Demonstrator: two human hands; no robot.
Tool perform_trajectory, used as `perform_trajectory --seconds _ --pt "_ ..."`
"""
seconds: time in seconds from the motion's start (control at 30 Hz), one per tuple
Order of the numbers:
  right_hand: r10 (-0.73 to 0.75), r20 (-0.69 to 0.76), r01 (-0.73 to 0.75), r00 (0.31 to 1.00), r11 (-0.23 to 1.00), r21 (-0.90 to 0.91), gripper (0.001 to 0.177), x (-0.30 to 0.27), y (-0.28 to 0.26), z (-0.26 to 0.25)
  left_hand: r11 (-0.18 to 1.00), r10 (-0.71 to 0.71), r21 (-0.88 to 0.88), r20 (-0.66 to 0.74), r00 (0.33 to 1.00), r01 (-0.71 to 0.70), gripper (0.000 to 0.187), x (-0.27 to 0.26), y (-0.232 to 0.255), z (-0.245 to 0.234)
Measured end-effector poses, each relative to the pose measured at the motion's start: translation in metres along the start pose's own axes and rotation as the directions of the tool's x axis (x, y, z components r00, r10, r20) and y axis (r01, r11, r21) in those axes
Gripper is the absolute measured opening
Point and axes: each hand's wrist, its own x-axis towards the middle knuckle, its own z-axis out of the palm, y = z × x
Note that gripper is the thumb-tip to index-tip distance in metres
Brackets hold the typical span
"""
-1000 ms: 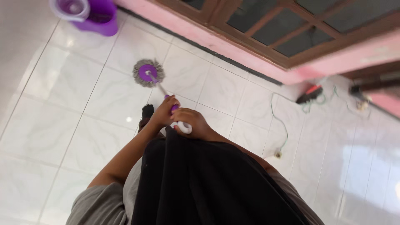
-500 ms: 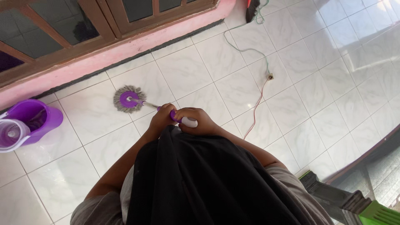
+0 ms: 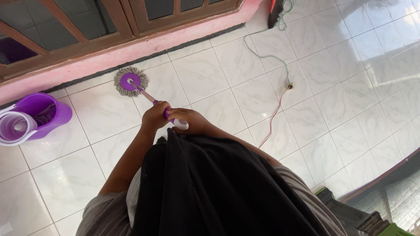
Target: The person cleans a tiled floor by moving a mop in back-and-forth and circular motions while holding the handle with both hands.
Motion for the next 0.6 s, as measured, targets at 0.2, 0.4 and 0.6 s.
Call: perform_trajectory --seconds 0.2,0.4,0.6 --pt "-0.001 0.042 -0.001 0.999 1.0 0.025 0.043 -0.026 -0.019 -0.037 0.996 -0.03 0.09 0.034 0.999 0.027 0.036 -0.011 0.055 0.002" --pt "0.075 -0.004 -0.073 0.997 0.98 0.186 0.038 -0.075 -0.025 -0.086 0.996 -0.084 0.04 0.206 0.975 0.077 0.026 -0.016 0.116 0.02" --pt "-0.005 0.021 -0.001 1.0 0.968 0.25 0.035 -0.098 0.007 -0.073 0.997 -0.039 -0.067 0.082 0.996 0.044 0.034 -0.032 0.099 0.065"
